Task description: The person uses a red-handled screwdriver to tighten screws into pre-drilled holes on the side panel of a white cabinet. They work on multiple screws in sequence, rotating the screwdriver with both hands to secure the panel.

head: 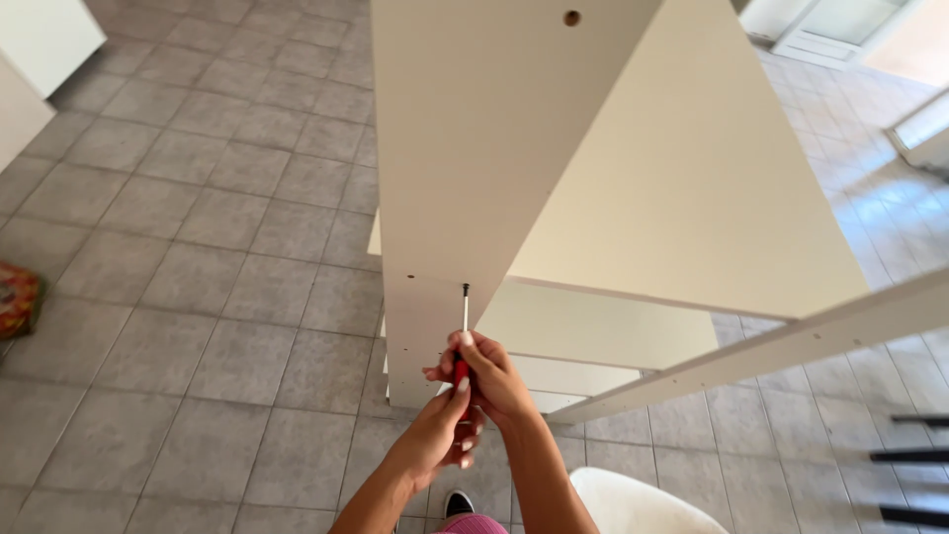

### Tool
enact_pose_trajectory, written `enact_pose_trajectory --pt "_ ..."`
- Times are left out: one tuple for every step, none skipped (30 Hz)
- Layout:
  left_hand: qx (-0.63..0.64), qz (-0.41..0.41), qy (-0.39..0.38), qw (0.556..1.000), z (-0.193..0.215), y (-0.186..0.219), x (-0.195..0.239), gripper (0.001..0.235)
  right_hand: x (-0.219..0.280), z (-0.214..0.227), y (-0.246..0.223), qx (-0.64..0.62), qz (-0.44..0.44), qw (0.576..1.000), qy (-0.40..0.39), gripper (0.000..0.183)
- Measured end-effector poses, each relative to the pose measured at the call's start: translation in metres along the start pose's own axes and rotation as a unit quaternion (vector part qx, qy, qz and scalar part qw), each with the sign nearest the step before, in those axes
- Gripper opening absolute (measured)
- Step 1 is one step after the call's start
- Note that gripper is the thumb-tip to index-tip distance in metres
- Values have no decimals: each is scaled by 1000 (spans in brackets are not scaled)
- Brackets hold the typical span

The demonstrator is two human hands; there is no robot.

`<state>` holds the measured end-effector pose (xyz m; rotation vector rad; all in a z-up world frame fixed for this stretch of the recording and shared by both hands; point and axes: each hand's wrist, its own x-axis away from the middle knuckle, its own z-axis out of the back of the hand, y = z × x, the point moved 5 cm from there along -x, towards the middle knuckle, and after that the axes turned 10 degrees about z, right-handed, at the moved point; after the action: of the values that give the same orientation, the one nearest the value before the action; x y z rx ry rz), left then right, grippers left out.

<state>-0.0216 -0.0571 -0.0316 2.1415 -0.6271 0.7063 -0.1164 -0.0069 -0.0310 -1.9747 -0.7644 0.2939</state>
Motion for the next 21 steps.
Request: enact_pose_trajectory --pt "-6 4 -5 1000 4 -7 -3 37 1 -2 0 -1 5 1000 7 27" --pt "-83 -31 46 995 13 -7 -7 38 -1 -3 -1 45 10 999 22 26" --pt "-158 -66 96 981 21 -6 -9 40 -4 -5 -2 91 15 995 37 26" --pt "-161 -66 93 980 22 -3 -13 40 -4 -6 -1 90 18 995 40 26" --pt "-74 -53 75 993 24 -2 -18 44 -3 -7 -1 106 22 993 40 29" --pt "12 -39 54 998 25 2 -23 50 -5 -9 -2 122 29 991 41 33" --pt "6 -39 50 998 25 3 -23 50 -4 -11 -4 121 35 991 46 33" --pt "29 -25 6 999 21 1 -24 51 -2 -12 -7 116 38 991 48 30" --pt "53 -10 -37 998 16 0 -25 54 1 -12 -10 111 42 992 49 27" --pt "49 -4 -42 998 15 2 -27 54 0 -10 -10 111 44 991 58 27" --pt "73 0 -55 996 15 3 -28 55 -1 -10 -8 74 40 995 56 28" --pt "98 3 -65 993 17 4 -28 56 -1 -12 -4 35 36 997 52 29" --pt "94 8 -68 993 19 4 -30 56 5 -16 -7 35 38 997 58 29" --pt "113 1 -73 991 23 5 -31 56 10 -22 -8 19 25 998 54 31" --pt "132 -6 -77 988 26 7 -31 55 15 -30 -9 3 12 999 49 36" --pt "129 -7 -79 989 33 5 -42 55 19 -33 -6 3 15 999 49 36" --pt "187 41 -140 972 35 -1 -51 52 22 -35 -1 -7 -4 998 67 43" --pt "243 90 -200 945 34 -8 -60 50 29 -36 3 -16 -24 996 85 50" --pt "240 89 -202 945 41 -14 -69 50 28 -34 5 -15 -21 996 85 50" --pt "291 126 -329 889 37 -18 -73 49 27 -30 8 -36 -21 994 102 47" --pt "334 162 -449 813 34 -21 -75 48 26 -26 10 -58 -21 991 118 43"
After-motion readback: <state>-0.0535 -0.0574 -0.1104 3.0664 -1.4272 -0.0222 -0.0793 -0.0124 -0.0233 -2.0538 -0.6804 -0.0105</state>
